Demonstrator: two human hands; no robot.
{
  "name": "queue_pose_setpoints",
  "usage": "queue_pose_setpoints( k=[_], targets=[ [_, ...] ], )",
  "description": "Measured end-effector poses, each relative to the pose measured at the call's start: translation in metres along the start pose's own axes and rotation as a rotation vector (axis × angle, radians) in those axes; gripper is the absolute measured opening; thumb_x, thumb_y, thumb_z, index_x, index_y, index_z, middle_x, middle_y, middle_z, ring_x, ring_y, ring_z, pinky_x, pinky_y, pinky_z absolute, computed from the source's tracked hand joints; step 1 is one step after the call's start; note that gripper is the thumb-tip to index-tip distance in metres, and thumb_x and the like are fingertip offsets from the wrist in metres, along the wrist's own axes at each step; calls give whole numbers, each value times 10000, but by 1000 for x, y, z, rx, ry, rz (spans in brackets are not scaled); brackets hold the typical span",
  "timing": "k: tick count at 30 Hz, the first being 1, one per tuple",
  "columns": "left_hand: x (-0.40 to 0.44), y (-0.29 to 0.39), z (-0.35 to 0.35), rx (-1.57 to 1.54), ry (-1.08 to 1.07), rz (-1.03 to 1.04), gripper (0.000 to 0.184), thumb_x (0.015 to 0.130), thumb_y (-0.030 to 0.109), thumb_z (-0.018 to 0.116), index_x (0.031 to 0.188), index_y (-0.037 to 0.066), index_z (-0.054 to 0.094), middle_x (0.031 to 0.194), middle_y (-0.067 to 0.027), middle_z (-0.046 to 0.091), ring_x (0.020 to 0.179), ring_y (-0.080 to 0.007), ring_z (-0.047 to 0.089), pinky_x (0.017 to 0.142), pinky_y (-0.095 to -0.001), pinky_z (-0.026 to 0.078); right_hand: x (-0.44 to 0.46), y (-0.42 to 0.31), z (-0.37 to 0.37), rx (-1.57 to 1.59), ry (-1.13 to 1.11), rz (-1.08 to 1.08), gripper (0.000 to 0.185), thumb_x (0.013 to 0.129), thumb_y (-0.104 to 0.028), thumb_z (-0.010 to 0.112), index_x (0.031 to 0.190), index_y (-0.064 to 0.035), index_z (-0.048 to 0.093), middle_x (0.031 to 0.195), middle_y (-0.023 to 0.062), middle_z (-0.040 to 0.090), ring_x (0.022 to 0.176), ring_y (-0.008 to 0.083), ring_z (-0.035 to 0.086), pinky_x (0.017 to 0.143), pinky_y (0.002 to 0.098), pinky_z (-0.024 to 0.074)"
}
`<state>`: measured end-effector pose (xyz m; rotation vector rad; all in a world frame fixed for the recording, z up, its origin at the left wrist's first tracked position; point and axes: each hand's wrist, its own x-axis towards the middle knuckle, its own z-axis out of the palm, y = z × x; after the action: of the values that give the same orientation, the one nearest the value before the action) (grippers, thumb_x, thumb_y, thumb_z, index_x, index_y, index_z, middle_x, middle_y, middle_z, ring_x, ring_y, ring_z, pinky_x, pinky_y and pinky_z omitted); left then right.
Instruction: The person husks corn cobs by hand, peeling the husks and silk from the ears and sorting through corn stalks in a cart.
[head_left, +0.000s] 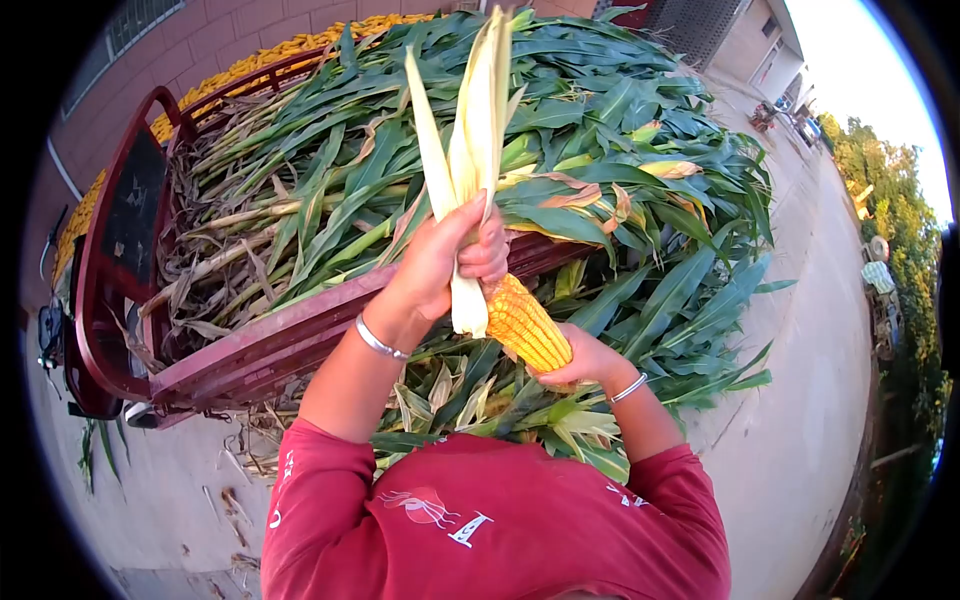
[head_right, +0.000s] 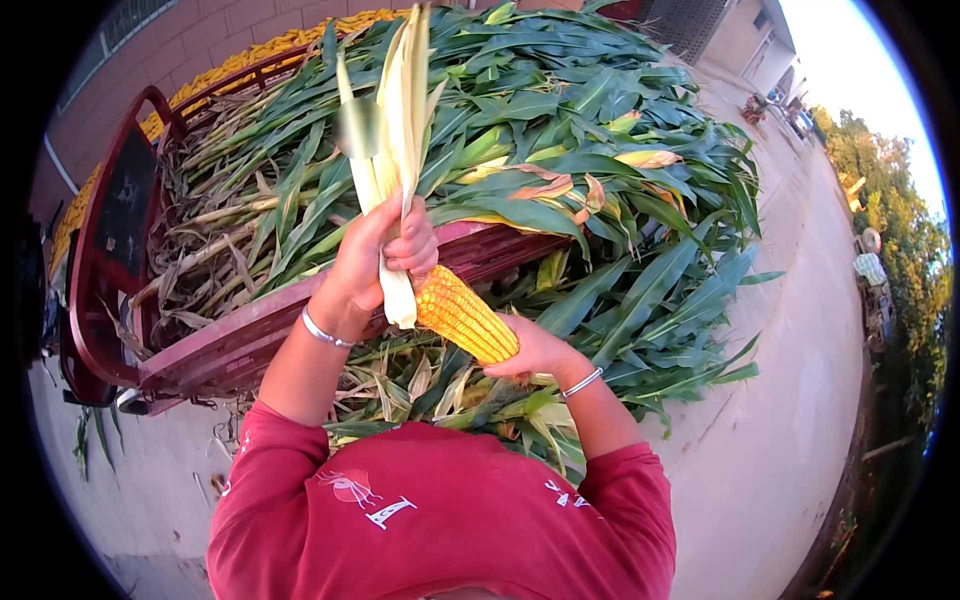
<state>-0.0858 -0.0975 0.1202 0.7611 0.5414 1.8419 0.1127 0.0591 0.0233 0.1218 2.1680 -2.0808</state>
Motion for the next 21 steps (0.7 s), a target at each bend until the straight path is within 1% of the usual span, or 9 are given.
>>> queue_pose_setpoints(
  k=[2,5,9,11,12,16,18,20,21],
  targets=[
    [5,-9,3,-42,160,103,414,1003,372,406,665,137,362,495,69,222,423,-73,219,451,-234,248,4,7,2,57,-3,0,438,702,-65,755,1086,-20,550,877,11,618,747,84,575,676,229,482],
    [28,-17,-26,-312,291,290,410,1001,370,418,660,153,343,512,66,215,430,-83,211,448,-245,229,19,25,37,350,130,-83,381,736,-82,735,1065,-21,553,860,16,609,733,102,581,663,241,485],
    [75,-24,-66,-447,508,607,454,1001,382,415,617,172,296,529,62,193,455,-90,176,450,-265,216,73,47,137,838,718,-177,256,831,-117,671,1037,-30,547,827,35,590,690,129,572,638,270,490],
    [84,-8,-59,-176,700,708,436,997,379,423,632,166,314,537,59,225,456,-89,208,454,-261,238,84,62,137,948,697,-43,213,858,-143,642,1016,-40,543,799,49,588,655,142,575,602,285,495],
    [81,3,-55,-64,671,650,425,994,374,434,642,157,336,535,60,246,458,-86,230,451,-259,243,73,67,127,976,626,109,196,857,-155,644,987,-51,542,770,56,589,628,150,581,561,294,491],
    [38,-17,-69,381,614,139,323,955,338,531,743,98,486,570,38,417,482,-90,390,449,-249,335,23,136,79,712,907,79,183,838,-157,658,943,-55,548,721,39,585,590,145,579,524,282,481],
    [2,-71,-94,617,428,-221,370,878,373,618,966,31,507,796,-58,526,702,-154,506,631,-305,419,-9,146,55,587,1107,22,180,828,-128,662,949,-60,547,714,33,575,580,140,568,503,276,467],
    [-27,-136,-128,909,75,-532,615,801,408,705,1188,-36,529,1023,-155,635,921,-217,622,812,-361,503,-40,156,32,468,1253,97,201,820,-120,666,965,-57,543,717,21,559,558,134,546,494,279,456],
    [-39,-156,-140,1098,-34,-598,869,740,526,719,1292,-84,440,1225,-243,560,1128,-303,563,975,-377,435,-49,159,25,379,1351,50,206,822,-115,665,968,-58,531,713,22,550,551,134,543,490,276,453]
  ],
)
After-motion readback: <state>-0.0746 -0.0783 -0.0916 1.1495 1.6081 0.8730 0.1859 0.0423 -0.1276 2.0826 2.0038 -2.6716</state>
